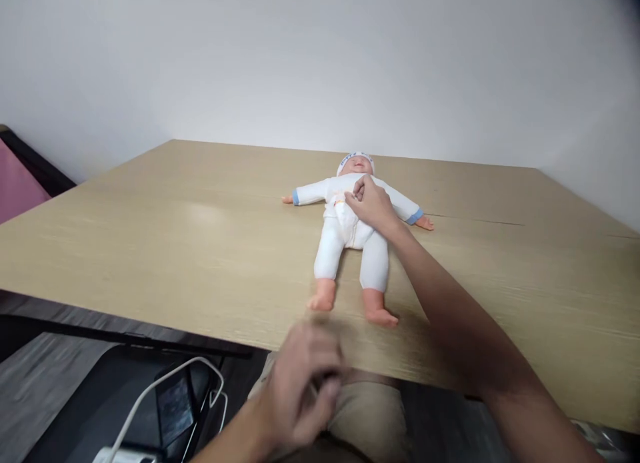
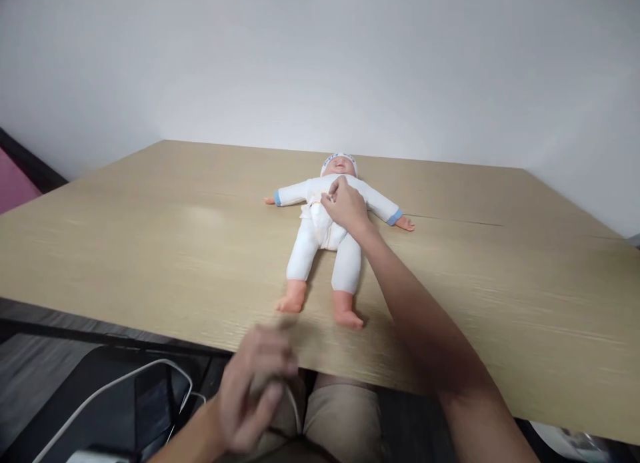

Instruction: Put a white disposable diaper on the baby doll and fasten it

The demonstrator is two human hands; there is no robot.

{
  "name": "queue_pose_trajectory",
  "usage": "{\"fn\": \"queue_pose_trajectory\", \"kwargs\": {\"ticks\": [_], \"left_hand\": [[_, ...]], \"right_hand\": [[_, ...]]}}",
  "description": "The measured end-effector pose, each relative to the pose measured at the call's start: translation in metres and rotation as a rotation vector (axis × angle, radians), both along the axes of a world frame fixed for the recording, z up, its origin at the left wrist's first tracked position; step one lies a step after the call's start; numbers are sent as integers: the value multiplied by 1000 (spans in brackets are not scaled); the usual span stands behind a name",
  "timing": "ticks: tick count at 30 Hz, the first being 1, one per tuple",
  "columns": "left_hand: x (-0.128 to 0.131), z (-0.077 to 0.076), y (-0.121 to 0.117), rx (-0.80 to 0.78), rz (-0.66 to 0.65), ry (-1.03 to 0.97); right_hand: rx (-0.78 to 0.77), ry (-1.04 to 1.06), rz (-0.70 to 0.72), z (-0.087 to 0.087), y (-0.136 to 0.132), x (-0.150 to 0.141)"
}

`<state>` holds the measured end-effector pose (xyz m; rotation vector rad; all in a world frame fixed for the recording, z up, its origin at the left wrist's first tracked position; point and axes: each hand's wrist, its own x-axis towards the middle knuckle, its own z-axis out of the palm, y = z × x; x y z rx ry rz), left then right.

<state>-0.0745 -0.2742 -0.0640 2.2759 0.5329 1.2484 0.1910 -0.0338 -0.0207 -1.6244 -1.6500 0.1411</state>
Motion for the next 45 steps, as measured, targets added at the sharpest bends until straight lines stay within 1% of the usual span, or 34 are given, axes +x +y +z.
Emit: {"fn": "queue_pose_trajectory", "kwargs": {"ticks": [1, 2, 4, 5, 7, 8, 9, 11, 12, 14, 15, 17, 19, 21, 24, 31, 38, 43, 45], "left_hand": [[-17, -23, -27, 87, -95, 74], [-36, -48, -51, 130, -139, 184], [-84, -99, -92, 83, -130, 398], [-111, -123, -108, 46, -92, 483], [-170, -165, -133, -75, 91, 600], [-200, -183, -142, -123, 196, 649], [-229, -199, -148, -145, 346, 685], [-278, -225, -153, -169, 611, 759], [-297, -235, -152, -182, 709, 807], [-324, -251, -147, -224, 860, 878], [-331, -256, -143, -250, 919, 901], [-337, -264, -135, -309, 1008, 917], [-337, -267, -130, -371, 1062, 918], [-336, -269, -125, -417, 1094, 910], [-335, -270, -120, -453, 1109, 897], [-336, -269, -116, -462, 1061, 914], [-333, -269, -115, -427, 1052, 926], [-330, -265, -115, -443, 1017, 923], [-329, -263, -116, -453, 1031, 890]], "right_hand": [[39, 4, -9, -2, 0, 0], [88, 8, -14, -4, 0, 0], [206, 8, -11, -6, -2, -2], [273, 5, -5, -6, -5, -3], [406, -4, 7, -4, -17, -4], [461, -11, 11, -2, -26, -4], [505, -20, 13, -1, -36, -2], [560, -45, 9, -4, -60, 5], [578, -63, 5, -7, -73, 11], [606, -114, 0, -19, -95, 26], [609, -136, 0, -26, -104, 34], [587, -133, -5, -39, -114, 51], [558, -43, -24, -49, -115, 65], [553, 75, -51, -52, -112, 73], [565, 139, -72, -51, -108, 75], [490, 63, -61, -48, -114, 65], [487, 68, -58, -46, -113, 64], [475, 78, -49, -45, -113, 65], [484, 78, -42, -44, -114, 64]]}}
